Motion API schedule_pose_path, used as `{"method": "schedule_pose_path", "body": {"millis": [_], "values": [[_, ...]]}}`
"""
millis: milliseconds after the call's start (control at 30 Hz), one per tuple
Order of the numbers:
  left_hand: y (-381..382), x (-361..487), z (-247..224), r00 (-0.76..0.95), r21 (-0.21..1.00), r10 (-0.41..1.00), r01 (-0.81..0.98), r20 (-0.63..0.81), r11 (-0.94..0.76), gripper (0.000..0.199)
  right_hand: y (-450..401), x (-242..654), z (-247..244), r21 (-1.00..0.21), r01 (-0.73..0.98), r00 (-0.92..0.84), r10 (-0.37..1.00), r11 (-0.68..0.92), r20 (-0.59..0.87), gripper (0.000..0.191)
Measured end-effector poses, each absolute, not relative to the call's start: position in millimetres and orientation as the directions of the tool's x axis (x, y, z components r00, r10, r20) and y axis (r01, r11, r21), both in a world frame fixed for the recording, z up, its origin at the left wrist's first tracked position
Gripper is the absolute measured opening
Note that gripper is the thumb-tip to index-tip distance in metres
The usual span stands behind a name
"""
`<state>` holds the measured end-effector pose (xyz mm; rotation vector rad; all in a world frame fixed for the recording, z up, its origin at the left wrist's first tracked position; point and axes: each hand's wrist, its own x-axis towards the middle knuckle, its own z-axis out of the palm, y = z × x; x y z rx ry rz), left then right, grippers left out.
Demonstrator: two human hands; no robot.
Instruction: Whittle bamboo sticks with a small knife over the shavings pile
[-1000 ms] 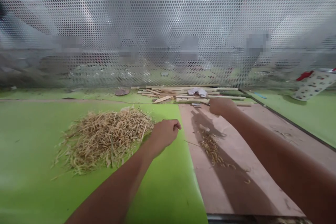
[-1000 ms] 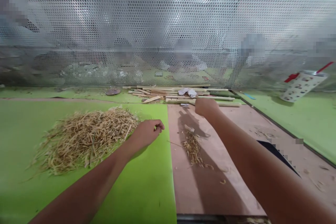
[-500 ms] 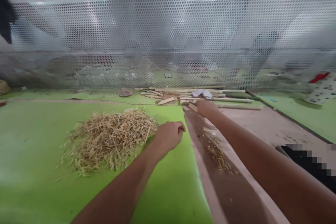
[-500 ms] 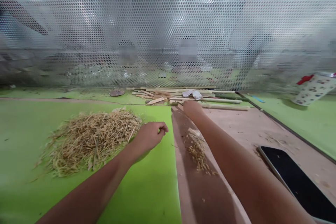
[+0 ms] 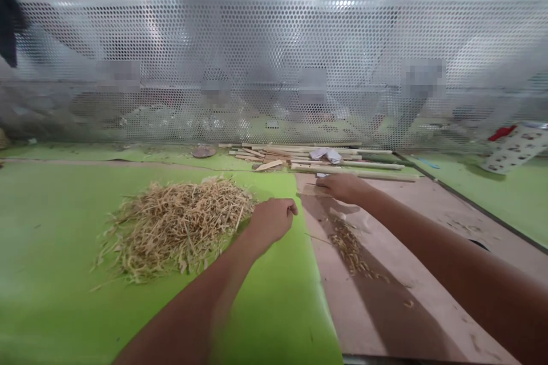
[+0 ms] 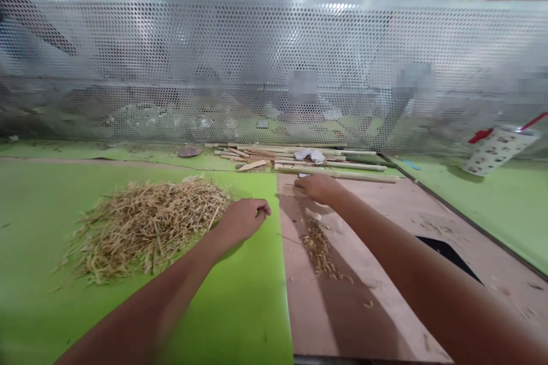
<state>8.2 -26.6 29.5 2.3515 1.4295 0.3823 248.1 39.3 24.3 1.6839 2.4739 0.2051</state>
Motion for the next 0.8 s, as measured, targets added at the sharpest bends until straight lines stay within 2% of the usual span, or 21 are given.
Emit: {"method": "schedule_pose_path", "body": {"millis": [167,267,333,467,600,700,800], "values": [[-28.7,9.2,30.2,0.458,0.476,0.889,0.776,0.026,-0.413,0.035,-4.7,260.4,24.6,0.143,0.913,-0.374,0.924,0.382,-0.084,0.032],[-28.6,10.6,29.1,0.479,0.439,0.876,0.777,0.054,-0.452,0.032,-33.0,260.5,32.3,0.110,0.925,-0.352,0.929,0.363,-0.111,0.031],[-28.2,11.6,27.8,0.493,0.406,0.866,0.778,0.079,-0.480,0.030,-50.0,261.1,38.9,0.096,0.963,-0.242,0.964,0.253,-0.111,0.031],[-28.1,13.5,26.2,0.503,0.402,0.859,0.768,0.101,-0.497,0.029,-76.6,269.9,48.3,0.077,0.993,0.094,0.991,-0.087,-0.097,0.028],[-29.3,16.6,27.2,0.530,0.452,0.836,0.718,0.139,-0.530,0.027,-94.1,283.0,51.7,0.078,0.971,0.232,0.971,-0.227,-0.058,0.022],[-31.0,19.1,28.1,0.539,0.493,0.829,0.686,0.149,-0.535,0.028,-100.1,284.6,56.1,-0.051,0.953,0.298,0.954,-0.297,0.022,0.016],[-33.2,19.4,27.6,0.552,0.554,0.817,0.634,0.166,-0.540,0.044,-101.9,276.6,61.2,-0.302,0.905,0.312,0.950,-0.300,-0.007,0.007]]}}
